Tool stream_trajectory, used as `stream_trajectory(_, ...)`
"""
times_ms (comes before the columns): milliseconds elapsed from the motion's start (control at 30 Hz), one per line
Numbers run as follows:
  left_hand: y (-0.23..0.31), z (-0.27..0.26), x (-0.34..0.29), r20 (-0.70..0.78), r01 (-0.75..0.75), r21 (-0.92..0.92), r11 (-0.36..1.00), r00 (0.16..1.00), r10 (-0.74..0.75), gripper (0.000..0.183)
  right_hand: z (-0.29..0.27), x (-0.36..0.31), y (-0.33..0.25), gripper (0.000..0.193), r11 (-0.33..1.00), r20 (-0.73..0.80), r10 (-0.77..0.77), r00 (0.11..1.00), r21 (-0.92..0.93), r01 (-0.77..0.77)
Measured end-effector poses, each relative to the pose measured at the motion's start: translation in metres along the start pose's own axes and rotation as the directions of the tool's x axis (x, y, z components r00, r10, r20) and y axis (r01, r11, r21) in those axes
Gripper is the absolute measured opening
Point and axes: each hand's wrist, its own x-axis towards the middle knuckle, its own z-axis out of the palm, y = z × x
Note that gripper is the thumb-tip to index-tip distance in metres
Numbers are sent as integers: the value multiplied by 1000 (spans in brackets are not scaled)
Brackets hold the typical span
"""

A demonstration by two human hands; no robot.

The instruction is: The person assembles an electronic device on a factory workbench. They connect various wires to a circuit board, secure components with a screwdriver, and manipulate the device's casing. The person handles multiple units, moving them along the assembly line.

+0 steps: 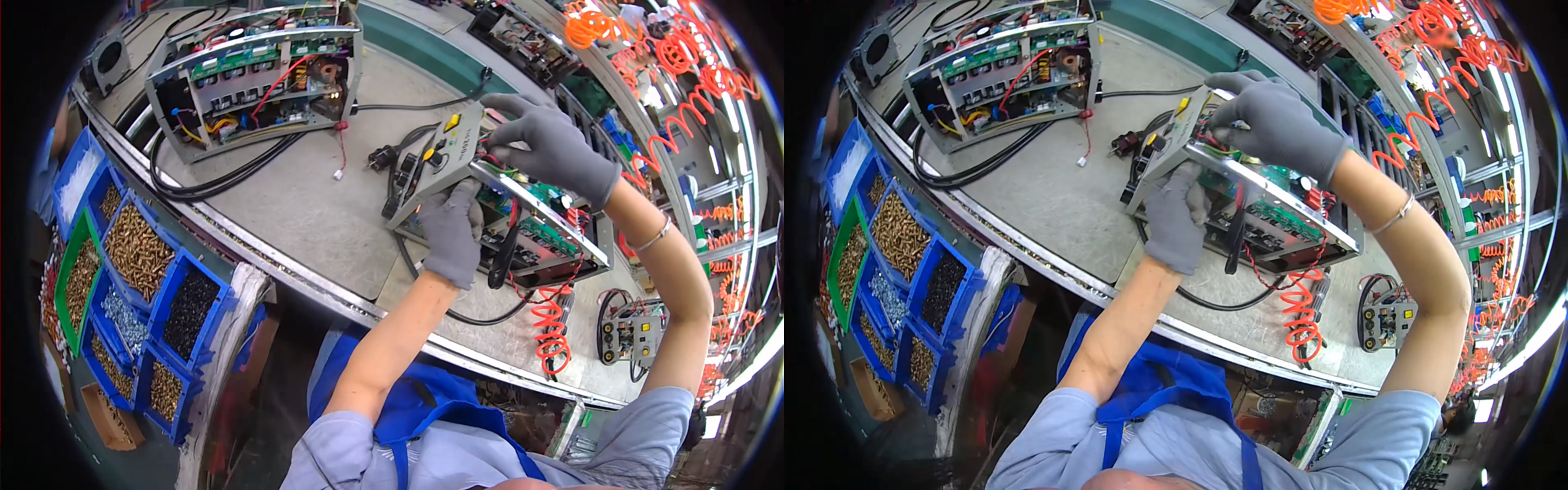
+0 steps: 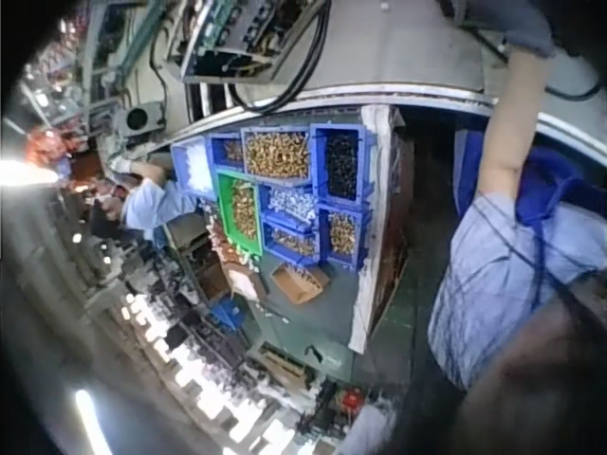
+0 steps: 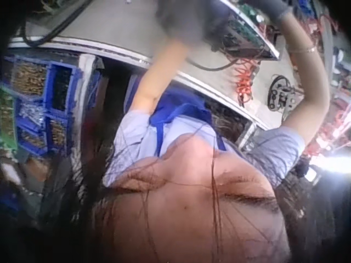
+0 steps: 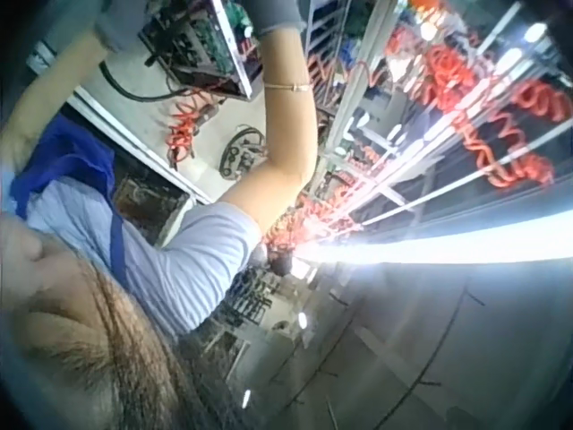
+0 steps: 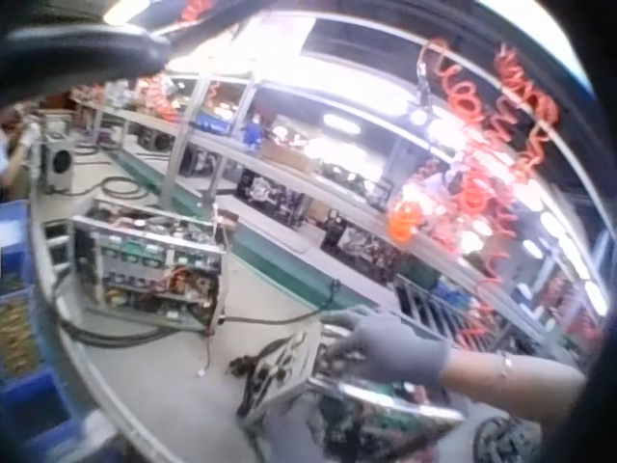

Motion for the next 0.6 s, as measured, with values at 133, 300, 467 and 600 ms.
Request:
stream_trajectory(133,0,-2,1,32,-24,36,999,999,22,21,-12,-1,-8,18,982,76,-174,982,-64,179)
stream_trajectory(300,-4,-3,-1,52,-42,27,999,998,40,22,-5,7,5,20,956,140,-293,946,24,292)
stream_trajectory(467,7,-1,-3,49,38,55,998,998,-40,26,-1,18,5,19,955,293,-246,924,-91,283)
stream_trajectory(600,9,-3,-3,125,-20,87,996,992,9,26,3,23,6,17,963,306,-235,923,-59,265)
